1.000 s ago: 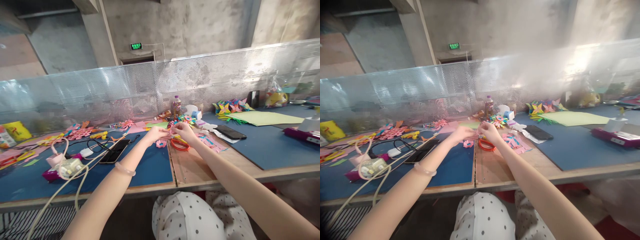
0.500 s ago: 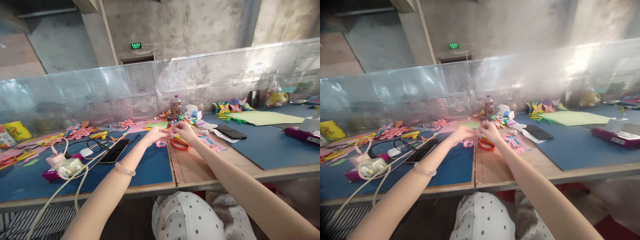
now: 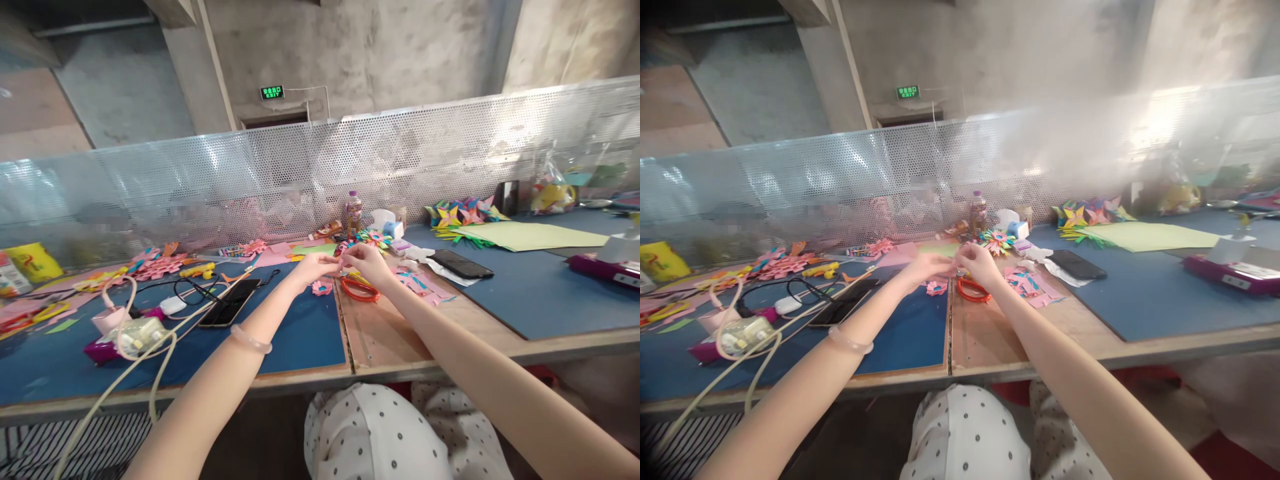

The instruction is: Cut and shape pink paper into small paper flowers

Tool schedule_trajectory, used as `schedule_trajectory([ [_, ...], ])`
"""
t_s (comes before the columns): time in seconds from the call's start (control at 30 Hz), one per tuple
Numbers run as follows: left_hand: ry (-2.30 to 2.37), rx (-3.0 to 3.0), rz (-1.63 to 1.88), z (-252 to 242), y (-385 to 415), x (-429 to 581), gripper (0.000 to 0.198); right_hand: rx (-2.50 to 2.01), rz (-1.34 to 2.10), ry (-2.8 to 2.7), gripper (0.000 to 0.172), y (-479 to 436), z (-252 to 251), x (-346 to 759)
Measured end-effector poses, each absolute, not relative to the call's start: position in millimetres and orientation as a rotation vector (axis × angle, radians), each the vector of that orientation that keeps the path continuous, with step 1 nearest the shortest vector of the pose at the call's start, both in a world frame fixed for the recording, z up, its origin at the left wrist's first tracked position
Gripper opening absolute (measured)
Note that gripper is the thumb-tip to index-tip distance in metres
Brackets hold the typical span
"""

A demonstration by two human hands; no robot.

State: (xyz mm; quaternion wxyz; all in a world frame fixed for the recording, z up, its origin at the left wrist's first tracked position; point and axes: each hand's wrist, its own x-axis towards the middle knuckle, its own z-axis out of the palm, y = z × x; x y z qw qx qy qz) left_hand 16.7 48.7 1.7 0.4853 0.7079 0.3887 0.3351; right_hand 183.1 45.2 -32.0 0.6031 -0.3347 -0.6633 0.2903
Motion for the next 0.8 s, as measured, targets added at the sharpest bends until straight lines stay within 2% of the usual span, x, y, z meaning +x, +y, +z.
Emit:
schedule_trajectory([
  [0.33,0.94,1.719,0.974,-3.8,51.6,20.5,0.03,-0.745,0.637,-1.547,0.014,47.6,-35.7,182.4],
  [0.53,0.932,1.697,0.993,-5.9,53.1,21.2,0.029,-0.723,0.733,-1.479,0.024,47.2,-35.6,181.3],
  [0.8,0.886,1.67,0.985,-9.5,57.9,21.1,0.034,-0.756,0.726,-1.47,0.025,43.9,-31.9,180.6],
])
